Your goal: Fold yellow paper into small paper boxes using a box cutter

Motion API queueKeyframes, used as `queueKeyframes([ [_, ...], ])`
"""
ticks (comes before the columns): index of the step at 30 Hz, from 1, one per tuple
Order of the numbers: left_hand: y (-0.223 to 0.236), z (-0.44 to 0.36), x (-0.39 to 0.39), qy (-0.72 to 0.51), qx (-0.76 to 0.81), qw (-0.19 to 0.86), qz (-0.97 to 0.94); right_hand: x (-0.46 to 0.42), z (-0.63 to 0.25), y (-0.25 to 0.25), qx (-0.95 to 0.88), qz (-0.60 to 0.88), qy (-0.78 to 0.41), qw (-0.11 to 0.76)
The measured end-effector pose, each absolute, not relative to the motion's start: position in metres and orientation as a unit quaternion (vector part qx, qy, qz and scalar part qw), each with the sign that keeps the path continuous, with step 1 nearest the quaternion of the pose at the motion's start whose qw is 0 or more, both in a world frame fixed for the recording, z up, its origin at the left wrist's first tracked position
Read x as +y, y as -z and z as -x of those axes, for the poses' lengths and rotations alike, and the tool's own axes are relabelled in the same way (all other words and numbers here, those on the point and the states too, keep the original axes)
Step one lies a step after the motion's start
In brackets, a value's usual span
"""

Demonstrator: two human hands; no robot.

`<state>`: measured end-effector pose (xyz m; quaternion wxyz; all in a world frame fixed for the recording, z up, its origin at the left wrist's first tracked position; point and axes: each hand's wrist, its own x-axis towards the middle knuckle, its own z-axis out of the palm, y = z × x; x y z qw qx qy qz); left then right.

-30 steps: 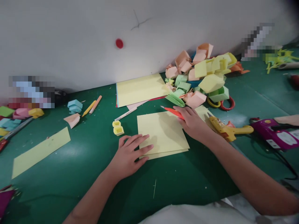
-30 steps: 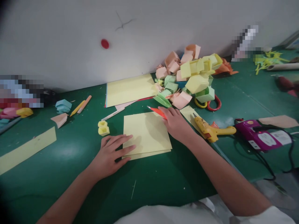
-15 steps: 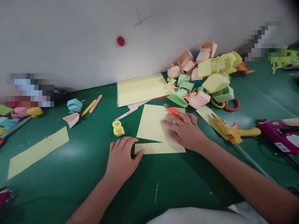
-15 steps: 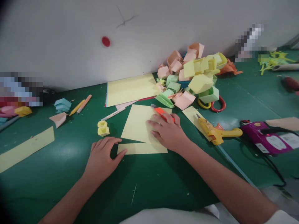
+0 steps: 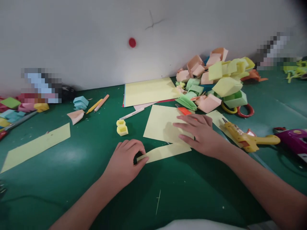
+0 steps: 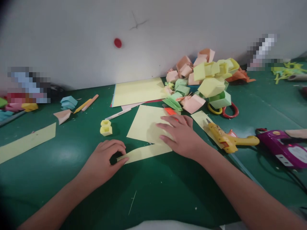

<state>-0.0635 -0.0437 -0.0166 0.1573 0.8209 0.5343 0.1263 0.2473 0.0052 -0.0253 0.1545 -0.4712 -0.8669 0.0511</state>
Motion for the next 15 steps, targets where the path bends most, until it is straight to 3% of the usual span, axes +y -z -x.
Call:
queueKeyframes([
  [8, 0.007, 0.069, -0.035, -0.167, 0.527, 0.285, -0.783, -0.012, -0.234, 0.017, -0.919, 0.326, -0.149, 0.165],
  [15, 0.021, 0.073, -0.032, -0.232, 0.449, 0.129, -0.853, -0.01, -0.234, 0.025, -0.91, 0.33, -0.158, 0.193],
])
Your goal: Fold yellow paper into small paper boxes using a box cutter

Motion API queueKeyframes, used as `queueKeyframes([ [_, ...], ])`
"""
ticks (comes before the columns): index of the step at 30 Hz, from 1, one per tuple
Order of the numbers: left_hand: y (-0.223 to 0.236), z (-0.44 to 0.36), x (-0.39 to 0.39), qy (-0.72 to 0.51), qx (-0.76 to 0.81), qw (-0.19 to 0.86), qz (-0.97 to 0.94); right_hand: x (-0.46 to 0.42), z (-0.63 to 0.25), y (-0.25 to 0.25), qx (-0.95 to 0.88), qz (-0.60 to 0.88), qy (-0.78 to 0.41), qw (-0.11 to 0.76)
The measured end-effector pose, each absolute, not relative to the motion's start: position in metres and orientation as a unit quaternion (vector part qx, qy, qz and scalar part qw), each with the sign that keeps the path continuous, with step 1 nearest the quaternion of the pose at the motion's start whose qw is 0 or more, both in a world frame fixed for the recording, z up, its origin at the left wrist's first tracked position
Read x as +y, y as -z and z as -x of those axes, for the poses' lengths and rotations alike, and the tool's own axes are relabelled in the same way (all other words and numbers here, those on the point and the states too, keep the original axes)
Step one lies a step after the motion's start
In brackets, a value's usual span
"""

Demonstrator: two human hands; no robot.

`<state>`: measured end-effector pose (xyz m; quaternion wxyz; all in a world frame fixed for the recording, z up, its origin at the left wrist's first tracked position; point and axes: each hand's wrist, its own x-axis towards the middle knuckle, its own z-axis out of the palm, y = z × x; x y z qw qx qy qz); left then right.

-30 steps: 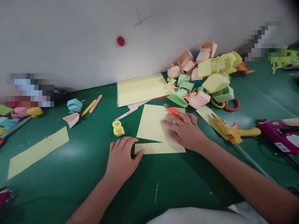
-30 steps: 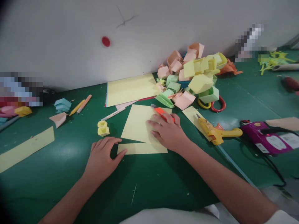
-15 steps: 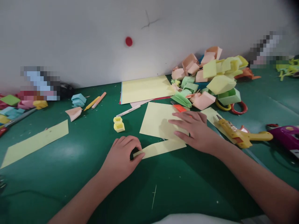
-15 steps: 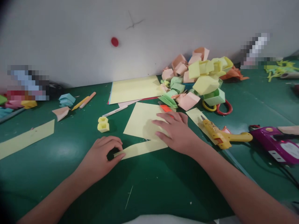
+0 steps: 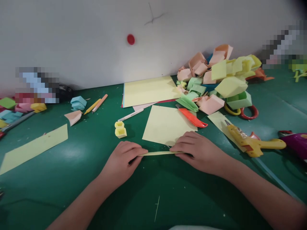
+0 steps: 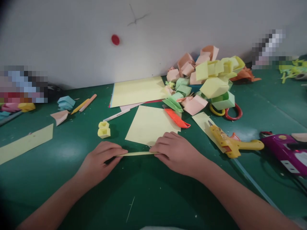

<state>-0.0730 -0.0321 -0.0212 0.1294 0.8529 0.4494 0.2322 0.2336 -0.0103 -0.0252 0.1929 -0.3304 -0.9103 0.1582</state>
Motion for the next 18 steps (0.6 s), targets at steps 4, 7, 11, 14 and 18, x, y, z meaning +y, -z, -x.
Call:
queueKeyframes([
  [4, 0.0207, 0.0701, -0.0338, -0.219, 0.446, 0.08, -0.864, -0.0139, -0.2264, 0.0263, -0.895, 0.36, -0.158, 0.21],
  [7, 0.0179, 0.0703, -0.0355, -0.21, 0.476, 0.123, -0.845, -0.0153, -0.2236, 0.0268, -0.875, 0.387, -0.187, 0.224],
  [11, 0.0175, 0.0712, -0.0369, -0.203, 0.518, 0.173, -0.813, -0.0159, -0.2234, 0.028, -0.846, 0.425, -0.229, 0.226],
  [14, 0.0192, 0.0718, -0.0361, -0.191, 0.549, 0.182, -0.793, -0.016, -0.2232, 0.0286, -0.835, 0.448, -0.226, 0.223],
  [18, 0.0211, 0.0733, -0.0325, -0.203, 0.553, 0.153, -0.793, -0.0145, -0.2239, 0.0297, -0.843, 0.436, -0.209, 0.235],
])
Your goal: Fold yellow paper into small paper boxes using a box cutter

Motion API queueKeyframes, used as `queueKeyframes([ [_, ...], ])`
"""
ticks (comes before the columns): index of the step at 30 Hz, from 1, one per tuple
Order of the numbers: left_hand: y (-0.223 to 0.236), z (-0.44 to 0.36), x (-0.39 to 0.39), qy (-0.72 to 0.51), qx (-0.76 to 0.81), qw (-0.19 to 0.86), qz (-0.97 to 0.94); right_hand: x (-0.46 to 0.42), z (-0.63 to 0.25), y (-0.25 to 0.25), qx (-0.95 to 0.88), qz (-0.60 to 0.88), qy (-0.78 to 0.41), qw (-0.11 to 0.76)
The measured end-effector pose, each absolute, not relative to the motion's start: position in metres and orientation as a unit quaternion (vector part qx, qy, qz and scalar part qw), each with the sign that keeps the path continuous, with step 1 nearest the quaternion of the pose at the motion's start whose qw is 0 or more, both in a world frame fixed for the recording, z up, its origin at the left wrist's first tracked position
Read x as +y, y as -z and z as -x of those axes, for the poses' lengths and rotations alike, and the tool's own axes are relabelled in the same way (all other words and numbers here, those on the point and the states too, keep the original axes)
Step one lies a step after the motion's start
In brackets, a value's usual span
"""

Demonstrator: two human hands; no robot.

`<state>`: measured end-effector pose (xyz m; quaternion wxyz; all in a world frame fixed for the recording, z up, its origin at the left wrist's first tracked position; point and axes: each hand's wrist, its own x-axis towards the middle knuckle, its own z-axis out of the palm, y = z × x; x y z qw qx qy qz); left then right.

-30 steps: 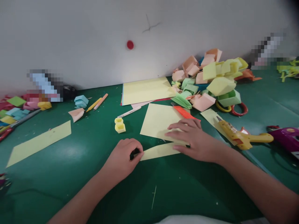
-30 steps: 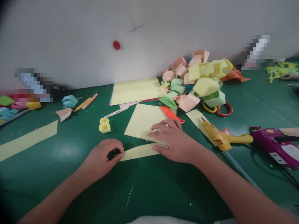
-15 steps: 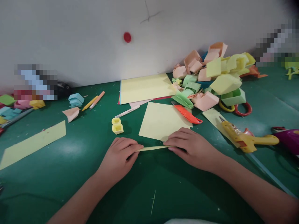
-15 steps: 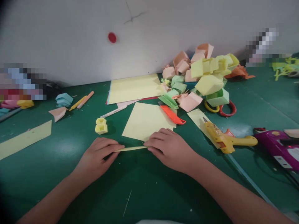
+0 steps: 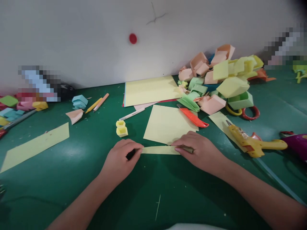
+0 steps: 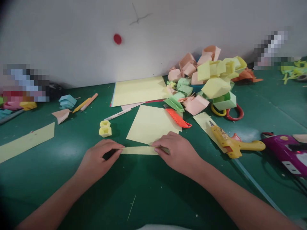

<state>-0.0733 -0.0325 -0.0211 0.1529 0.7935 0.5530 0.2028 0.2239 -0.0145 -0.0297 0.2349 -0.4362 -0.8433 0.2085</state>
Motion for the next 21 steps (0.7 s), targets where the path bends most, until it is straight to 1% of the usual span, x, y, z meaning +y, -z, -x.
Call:
queueKeyframes([
  [3, 0.023, 0.074, -0.03, -0.219, 0.523, 0.087, -0.819, -0.013, -0.225, 0.031, -0.864, 0.409, -0.165, 0.243],
  [7, 0.025, 0.074, -0.031, -0.2, 0.492, 0.02, -0.847, -0.012, -0.226, 0.032, -0.884, 0.385, -0.141, 0.224],
  [12, 0.026, 0.068, -0.032, -0.183, 0.448, -0.015, -0.875, -0.013, -0.225, 0.034, -0.899, 0.351, -0.132, 0.225],
  [15, 0.025, 0.063, -0.032, -0.194, 0.391, -0.04, -0.899, -0.014, -0.225, 0.037, -0.908, 0.327, -0.117, 0.236],
  [18, 0.026, 0.062, -0.032, -0.205, 0.343, -0.044, -0.916, -0.014, -0.225, 0.039, -0.911, 0.307, -0.119, 0.247],
  [21, 0.027, 0.063, -0.032, -0.208, 0.346, -0.043, -0.914, -0.017, -0.225, 0.038, -0.914, 0.299, -0.131, 0.242],
])
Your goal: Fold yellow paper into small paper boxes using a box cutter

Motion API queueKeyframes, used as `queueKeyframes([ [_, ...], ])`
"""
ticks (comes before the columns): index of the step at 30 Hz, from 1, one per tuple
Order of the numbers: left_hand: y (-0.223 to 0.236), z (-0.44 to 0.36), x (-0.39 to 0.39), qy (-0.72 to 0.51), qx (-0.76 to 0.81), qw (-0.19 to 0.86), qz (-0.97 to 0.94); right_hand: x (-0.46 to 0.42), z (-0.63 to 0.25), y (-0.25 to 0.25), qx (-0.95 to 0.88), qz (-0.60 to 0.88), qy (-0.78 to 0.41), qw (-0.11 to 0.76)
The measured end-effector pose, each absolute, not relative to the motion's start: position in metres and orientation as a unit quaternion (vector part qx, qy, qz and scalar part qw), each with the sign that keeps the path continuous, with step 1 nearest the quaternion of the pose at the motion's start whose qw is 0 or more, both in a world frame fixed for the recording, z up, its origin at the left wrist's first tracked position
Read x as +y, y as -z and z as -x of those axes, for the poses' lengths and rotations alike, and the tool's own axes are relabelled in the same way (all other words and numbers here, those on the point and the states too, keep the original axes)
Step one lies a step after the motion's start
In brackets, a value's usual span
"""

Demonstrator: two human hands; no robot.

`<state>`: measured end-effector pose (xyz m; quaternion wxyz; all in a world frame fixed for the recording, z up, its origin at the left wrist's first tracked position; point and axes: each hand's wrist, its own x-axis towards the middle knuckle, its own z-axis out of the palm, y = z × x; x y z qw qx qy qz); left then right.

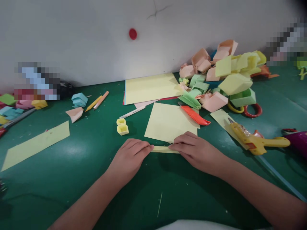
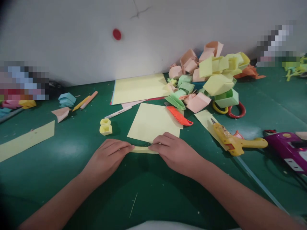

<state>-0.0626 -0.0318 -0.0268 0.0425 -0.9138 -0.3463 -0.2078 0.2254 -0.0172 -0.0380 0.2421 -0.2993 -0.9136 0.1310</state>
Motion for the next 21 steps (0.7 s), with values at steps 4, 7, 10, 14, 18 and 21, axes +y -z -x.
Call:
queueKeyframes([
  [4, 0.027, 0.062, -0.032, 0.207, -0.346, 0.062, 0.913, -0.025, -0.228, 0.034, -0.934, 0.28, -0.086, 0.204],
  [7, 0.027, 0.062, -0.034, 0.208, -0.341, 0.071, 0.914, -0.031, -0.231, 0.033, -0.947, 0.265, -0.028, 0.177],
  [10, 0.028, 0.064, -0.036, 0.195, -0.338, 0.073, 0.918, -0.035, -0.233, 0.034, -0.95, 0.265, -0.005, 0.165],
  [14, 0.029, 0.069, -0.038, 0.182, -0.327, 0.08, 0.924, -0.036, -0.233, 0.035, -0.949, 0.264, 0.011, 0.17],
  [18, 0.028, 0.072, -0.038, 0.191, -0.31, 0.081, 0.928, -0.036, -0.236, 0.038, -0.947, 0.266, 0.016, 0.18],
  [21, 0.026, 0.074, -0.037, 0.184, -0.298, 0.075, 0.934, -0.037, -0.238, 0.04, -0.945, 0.266, 0.013, 0.192],
])
